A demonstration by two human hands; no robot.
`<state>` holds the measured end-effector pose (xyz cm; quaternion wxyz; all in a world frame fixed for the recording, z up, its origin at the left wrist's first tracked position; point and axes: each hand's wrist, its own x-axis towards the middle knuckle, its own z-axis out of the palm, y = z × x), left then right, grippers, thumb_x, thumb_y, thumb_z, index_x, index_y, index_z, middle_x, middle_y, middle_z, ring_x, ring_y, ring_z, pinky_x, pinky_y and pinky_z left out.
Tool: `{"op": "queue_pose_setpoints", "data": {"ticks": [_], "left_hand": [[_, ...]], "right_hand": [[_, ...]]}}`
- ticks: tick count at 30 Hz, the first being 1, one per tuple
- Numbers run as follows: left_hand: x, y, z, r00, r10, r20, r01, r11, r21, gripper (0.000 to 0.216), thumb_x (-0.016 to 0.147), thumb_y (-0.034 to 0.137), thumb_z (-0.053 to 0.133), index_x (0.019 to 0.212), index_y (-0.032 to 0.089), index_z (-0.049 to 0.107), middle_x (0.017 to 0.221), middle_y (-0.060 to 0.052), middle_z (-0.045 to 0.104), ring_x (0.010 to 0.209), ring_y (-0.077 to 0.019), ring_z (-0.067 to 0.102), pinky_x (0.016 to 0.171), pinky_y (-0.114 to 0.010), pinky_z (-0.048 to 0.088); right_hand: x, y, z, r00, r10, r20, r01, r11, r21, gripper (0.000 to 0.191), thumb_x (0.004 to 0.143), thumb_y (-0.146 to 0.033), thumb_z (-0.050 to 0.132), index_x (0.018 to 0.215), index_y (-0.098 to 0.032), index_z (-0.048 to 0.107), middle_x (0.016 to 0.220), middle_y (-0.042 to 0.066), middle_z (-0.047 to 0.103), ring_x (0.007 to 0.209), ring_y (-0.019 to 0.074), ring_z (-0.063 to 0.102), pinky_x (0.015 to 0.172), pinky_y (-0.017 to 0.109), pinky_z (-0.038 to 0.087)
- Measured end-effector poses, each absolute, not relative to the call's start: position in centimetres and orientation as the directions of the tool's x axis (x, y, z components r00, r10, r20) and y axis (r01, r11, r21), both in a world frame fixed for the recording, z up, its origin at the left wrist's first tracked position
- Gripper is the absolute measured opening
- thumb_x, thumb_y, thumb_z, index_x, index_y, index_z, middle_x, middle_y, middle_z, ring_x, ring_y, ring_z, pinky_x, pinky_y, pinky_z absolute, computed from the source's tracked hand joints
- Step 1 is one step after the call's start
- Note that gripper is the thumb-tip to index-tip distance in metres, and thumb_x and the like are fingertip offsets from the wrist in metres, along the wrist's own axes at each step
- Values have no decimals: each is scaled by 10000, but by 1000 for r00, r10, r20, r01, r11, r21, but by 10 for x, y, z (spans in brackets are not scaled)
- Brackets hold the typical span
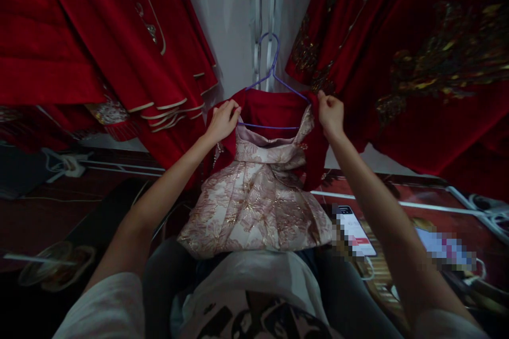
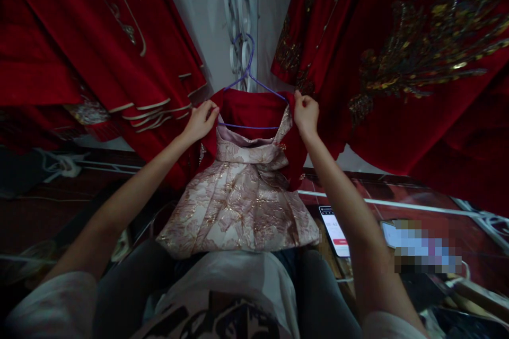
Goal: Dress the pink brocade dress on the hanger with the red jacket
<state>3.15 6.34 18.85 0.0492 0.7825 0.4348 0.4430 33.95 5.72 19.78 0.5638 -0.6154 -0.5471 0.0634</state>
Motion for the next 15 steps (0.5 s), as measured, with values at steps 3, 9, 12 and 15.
{"op": "queue_pose_setpoints", "data": {"ticks": [3, 9, 12, 15], "left_hand": [[51, 59, 179, 271, 752, 601, 507, -643, 574, 189, 913, 377, 467, 833, 219, 532, 780, -24, 577, 796, -178, 545, 815, -312, 406], [93, 44, 159, 187, 820, 541, 161, -569, 806, 235, 911, 387, 487, 762, 208, 522, 756, 0, 566, 759, -145, 549, 769, -276, 433], [94, 33, 156, 80, 861, 502, 79, -508, 858, 300, 907, 477, 473, 784, 209, 529, 794, -7, 578, 811, -152, 566, 791, -284, 450], [90, 22, 153, -38, 894, 447, 53, -445, 894, 376, 881, 572, 464, 809, 210, 540, 848, -23, 606, 869, -164, 583, 800, -295, 463]], "right_hand": [[290, 51, 194, 334, 773, 540, 575, 286, -766, 520, 847, -699, 301, 655, -230, 417, 628, 7, 491, 703, 170, 519, 681, 286, 406], [209, 18, 181, 43, 829, 558, 321, 517, -794, 451, 861, -671, 348, 764, -246, 460, 786, 23, 554, 806, 179, 542, 769, 297, 421], [205, 13, 177, 73, 831, 551, 139, 538, -831, 420, 831, -668, 442, 812, -250, 478, 791, 17, 548, 781, 168, 549, 748, 306, 456], [210, 9, 174, 74, 876, 477, -3, 478, -878, 419, 806, -666, 489, 858, -252, 528, 857, 30, 593, 815, 168, 577, 765, 316, 497]]}}
